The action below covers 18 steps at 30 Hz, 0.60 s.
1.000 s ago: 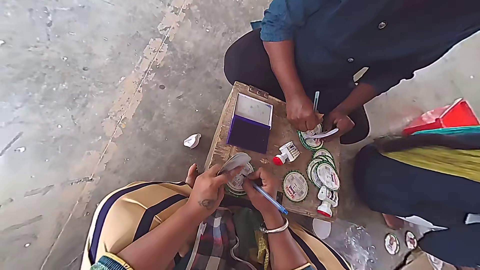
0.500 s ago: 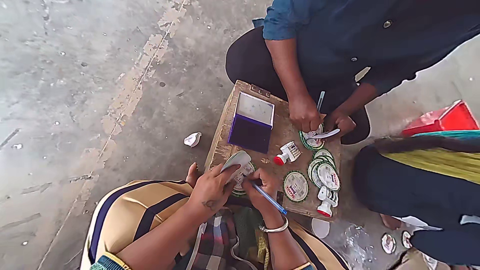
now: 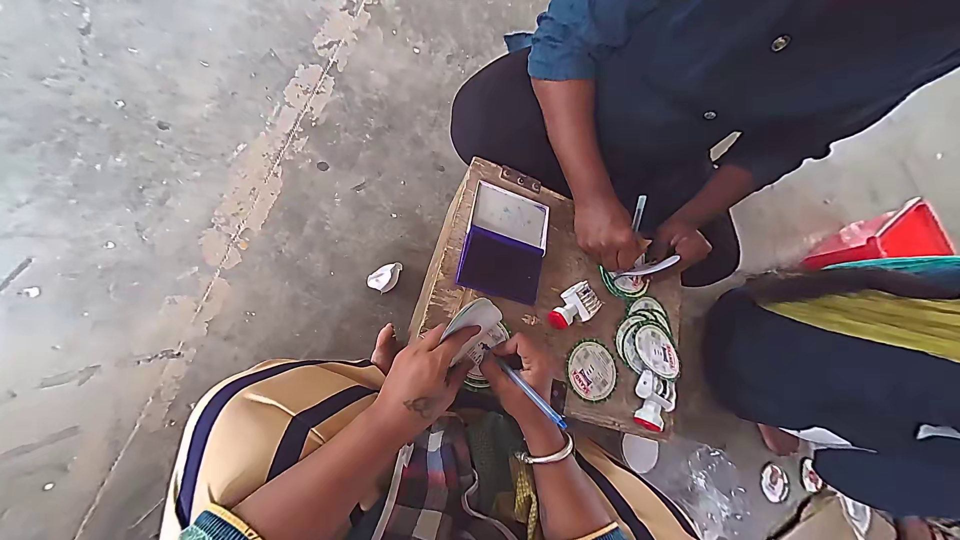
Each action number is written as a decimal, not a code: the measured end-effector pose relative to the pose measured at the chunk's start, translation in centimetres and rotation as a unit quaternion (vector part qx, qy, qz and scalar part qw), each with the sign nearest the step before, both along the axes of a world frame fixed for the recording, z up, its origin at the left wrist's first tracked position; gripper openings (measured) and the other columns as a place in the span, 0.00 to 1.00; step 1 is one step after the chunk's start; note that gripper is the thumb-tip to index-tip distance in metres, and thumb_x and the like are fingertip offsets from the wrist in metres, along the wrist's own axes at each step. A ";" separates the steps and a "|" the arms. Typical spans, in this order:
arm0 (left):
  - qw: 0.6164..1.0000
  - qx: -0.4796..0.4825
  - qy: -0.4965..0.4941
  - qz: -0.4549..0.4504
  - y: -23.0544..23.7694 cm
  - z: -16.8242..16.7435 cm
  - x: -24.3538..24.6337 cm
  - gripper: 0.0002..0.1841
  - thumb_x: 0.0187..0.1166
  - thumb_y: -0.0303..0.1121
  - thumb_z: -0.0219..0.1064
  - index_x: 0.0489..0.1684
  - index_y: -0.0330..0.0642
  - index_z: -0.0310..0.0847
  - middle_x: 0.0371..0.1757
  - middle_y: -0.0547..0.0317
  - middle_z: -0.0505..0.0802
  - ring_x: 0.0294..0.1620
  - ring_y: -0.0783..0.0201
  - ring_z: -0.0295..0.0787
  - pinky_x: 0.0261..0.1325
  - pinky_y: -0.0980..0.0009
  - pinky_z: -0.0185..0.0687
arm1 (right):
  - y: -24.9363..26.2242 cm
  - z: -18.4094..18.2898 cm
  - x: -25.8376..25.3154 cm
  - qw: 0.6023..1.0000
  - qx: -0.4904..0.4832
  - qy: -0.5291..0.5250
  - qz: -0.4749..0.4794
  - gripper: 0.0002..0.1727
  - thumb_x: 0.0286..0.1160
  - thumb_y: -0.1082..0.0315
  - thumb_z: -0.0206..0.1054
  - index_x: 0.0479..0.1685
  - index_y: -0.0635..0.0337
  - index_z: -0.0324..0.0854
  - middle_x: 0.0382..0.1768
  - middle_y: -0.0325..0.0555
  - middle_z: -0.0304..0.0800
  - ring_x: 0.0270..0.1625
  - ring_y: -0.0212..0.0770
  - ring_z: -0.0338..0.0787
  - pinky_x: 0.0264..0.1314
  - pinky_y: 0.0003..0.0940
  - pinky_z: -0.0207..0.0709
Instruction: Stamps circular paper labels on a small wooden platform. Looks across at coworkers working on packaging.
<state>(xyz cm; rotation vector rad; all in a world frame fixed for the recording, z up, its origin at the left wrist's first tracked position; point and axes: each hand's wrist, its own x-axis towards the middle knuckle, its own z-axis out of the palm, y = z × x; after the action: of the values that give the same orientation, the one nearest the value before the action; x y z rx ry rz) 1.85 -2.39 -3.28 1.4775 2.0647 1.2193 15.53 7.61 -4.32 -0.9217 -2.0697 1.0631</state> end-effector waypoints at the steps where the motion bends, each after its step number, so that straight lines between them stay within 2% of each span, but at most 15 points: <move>1: 1.000 0.001 0.000 0.001 0.0 0.0 0.0 0.21 0.66 0.29 0.74 0.61 0.43 0.91 0.53 0.44 0.96 0.50 0.46 0.96 0.57 0.41 0.81 | 0.0 0.0 0.0 1.000 -0.003 0.002 0.005 0.07 0.56 0.70 0.73 0.20 0.61 0.80 0.20 0.32 0.85 0.23 0.14 0.78 0.26 0.11 0.71; 5: 1.000 0.002 0.002 0.002 0.0 0.0 0.0 0.21 0.66 0.30 0.74 0.62 0.43 0.91 0.54 0.43 0.96 0.51 0.45 0.96 0.58 0.39 0.81 | 0.1 0.3 0.1 1.000 -0.023 -0.002 0.002 0.05 0.57 0.70 0.72 0.24 0.61 0.82 0.23 0.31 0.88 0.24 0.13 0.80 0.28 0.11 0.73; 9: 1.000 -0.001 0.001 -0.002 -0.1 -0.2 0.0 0.21 0.67 0.30 0.74 0.62 0.43 0.90 0.55 0.43 0.95 0.52 0.44 0.96 0.59 0.38 0.80 | 0.1 -0.6 0.3 1.000 -0.015 0.004 0.019 0.09 0.60 0.67 0.74 0.25 0.64 0.84 0.23 0.36 0.87 0.25 0.18 0.80 0.29 0.15 0.74; 13: 1.000 0.001 0.008 -0.003 0.0 -0.2 0.0 0.21 0.66 0.30 0.74 0.62 0.43 0.90 0.55 0.43 0.96 0.52 0.45 0.96 0.58 0.41 0.81 | 0.1 -0.6 0.0 1.000 -0.010 0.000 0.002 0.08 0.60 0.67 0.73 0.23 0.62 0.82 0.21 0.35 0.86 0.24 0.18 0.80 0.28 0.15 0.72; 18: 1.000 0.008 0.011 -0.002 0.0 -0.2 0.0 0.20 0.68 0.32 0.73 0.61 0.43 0.90 0.54 0.44 0.96 0.51 0.47 0.95 0.55 0.45 0.82 | 0.2 -0.2 -0.2 0.999 -0.032 0.023 -0.009 0.05 0.60 0.69 0.72 0.25 0.61 0.84 0.24 0.31 0.88 0.27 0.14 0.82 0.31 0.12 0.76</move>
<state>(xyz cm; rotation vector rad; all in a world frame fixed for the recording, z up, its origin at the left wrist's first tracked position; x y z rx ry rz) 1.83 -2.37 -3.50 1.5082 2.0688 1.2275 15.34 7.80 -4.50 -0.9386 -1.9967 1.1363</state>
